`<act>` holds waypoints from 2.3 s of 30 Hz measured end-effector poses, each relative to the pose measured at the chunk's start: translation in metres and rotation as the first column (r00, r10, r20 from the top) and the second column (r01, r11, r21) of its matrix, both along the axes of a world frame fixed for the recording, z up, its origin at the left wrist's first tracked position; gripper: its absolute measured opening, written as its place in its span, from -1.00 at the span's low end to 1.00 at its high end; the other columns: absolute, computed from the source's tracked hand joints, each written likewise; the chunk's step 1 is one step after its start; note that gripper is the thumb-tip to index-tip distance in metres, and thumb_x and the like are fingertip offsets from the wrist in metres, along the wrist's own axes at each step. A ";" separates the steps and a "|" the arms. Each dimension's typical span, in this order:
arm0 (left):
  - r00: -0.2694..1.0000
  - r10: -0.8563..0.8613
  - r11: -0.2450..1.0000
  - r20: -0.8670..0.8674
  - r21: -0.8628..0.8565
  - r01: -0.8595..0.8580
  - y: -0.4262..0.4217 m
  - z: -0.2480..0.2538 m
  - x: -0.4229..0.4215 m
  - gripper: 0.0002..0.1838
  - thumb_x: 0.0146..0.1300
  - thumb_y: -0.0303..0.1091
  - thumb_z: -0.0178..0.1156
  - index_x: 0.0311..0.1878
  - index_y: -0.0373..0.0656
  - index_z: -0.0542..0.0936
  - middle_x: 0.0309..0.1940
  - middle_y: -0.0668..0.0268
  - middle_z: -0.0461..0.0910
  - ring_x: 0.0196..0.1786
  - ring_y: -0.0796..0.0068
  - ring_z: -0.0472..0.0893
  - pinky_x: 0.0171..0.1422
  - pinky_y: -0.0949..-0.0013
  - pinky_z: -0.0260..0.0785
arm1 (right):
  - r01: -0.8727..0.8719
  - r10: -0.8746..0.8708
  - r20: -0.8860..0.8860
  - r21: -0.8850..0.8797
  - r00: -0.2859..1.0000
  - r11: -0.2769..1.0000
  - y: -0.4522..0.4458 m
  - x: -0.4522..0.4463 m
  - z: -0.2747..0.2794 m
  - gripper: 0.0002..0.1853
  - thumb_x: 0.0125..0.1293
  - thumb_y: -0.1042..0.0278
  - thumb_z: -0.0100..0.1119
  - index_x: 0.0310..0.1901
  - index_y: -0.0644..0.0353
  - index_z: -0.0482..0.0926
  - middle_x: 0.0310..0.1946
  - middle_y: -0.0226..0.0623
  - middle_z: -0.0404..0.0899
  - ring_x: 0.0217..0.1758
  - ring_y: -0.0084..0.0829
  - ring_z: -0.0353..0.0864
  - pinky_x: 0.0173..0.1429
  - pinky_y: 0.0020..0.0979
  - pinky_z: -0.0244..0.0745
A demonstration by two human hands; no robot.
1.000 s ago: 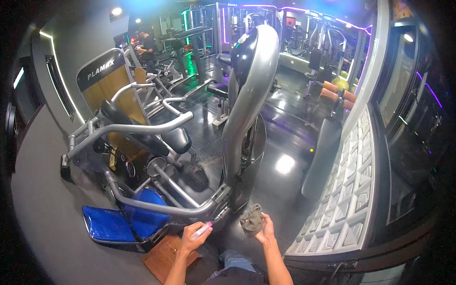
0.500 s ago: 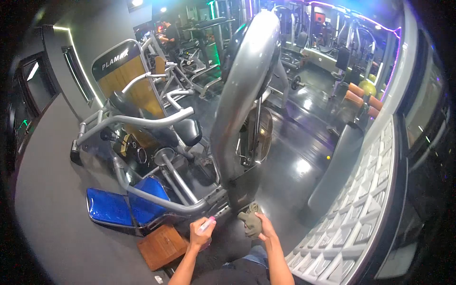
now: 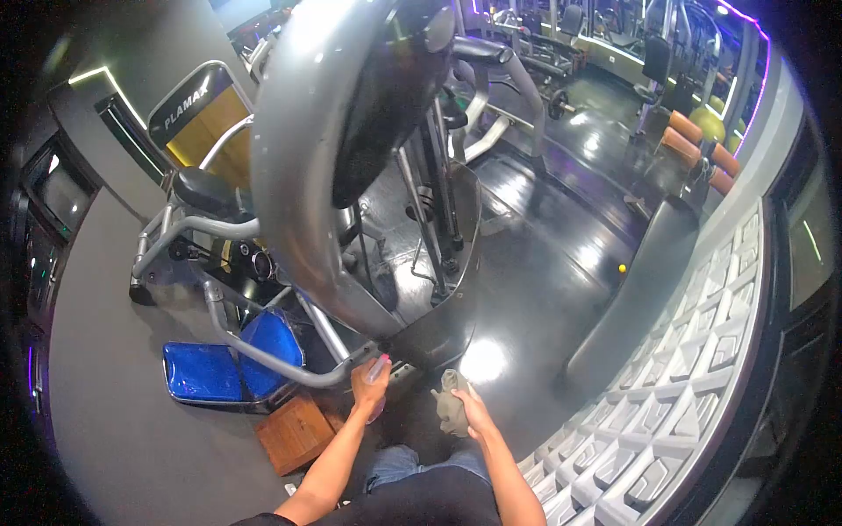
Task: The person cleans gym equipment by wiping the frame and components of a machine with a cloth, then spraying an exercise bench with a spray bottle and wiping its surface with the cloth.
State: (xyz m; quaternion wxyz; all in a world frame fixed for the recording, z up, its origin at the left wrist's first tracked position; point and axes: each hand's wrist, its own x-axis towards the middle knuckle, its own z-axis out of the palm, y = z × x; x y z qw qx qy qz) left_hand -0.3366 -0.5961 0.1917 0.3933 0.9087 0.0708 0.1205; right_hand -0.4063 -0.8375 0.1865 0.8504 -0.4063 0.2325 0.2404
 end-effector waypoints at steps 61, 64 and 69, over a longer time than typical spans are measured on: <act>0.679 -0.676 0.708 -0.286 -0.507 0.492 0.135 0.018 0.072 -0.73 0.37 -0.27 0.26 -0.35 -0.30 0.63 -0.68 0.36 0.52 -0.62 0.63 0.48 -0.52 0.48 0.28 | 0.717 -0.615 0.427 -0.599 0.663 0.357 0.233 0.084 -0.015 -0.67 0.28 0.39 0.28 0.08 0.16 0.58 -0.04 -0.09 0.69 0.12 -0.19 0.68 0.13 -0.32 0.52; 0.698 -0.663 0.712 -0.270 -0.516 0.476 0.130 0.021 0.066 -0.73 0.38 -0.27 0.25 -0.36 -0.30 0.62 -0.67 0.37 0.51 -0.62 0.64 0.49 -0.51 0.48 0.29 | 0.723 -0.606 0.450 -0.604 0.656 0.335 0.248 0.078 -0.017 -0.67 0.24 0.41 0.30 0.05 0.18 0.59 -0.02 -0.13 0.69 0.10 -0.16 0.69 0.13 -0.29 0.52; 0.669 -0.683 0.707 -0.294 -0.498 0.503 0.129 0.018 0.059 -0.71 0.39 -0.27 0.23 -0.38 -0.31 0.63 -0.67 0.38 0.52 -0.61 0.65 0.49 -0.50 0.49 0.31 | 0.705 -0.533 0.483 -0.606 0.695 0.369 0.249 0.063 -0.046 -0.66 0.15 0.49 0.33 -0.01 0.24 0.61 -0.09 -0.13 0.69 -0.01 -0.24 0.71 0.09 -0.34 0.54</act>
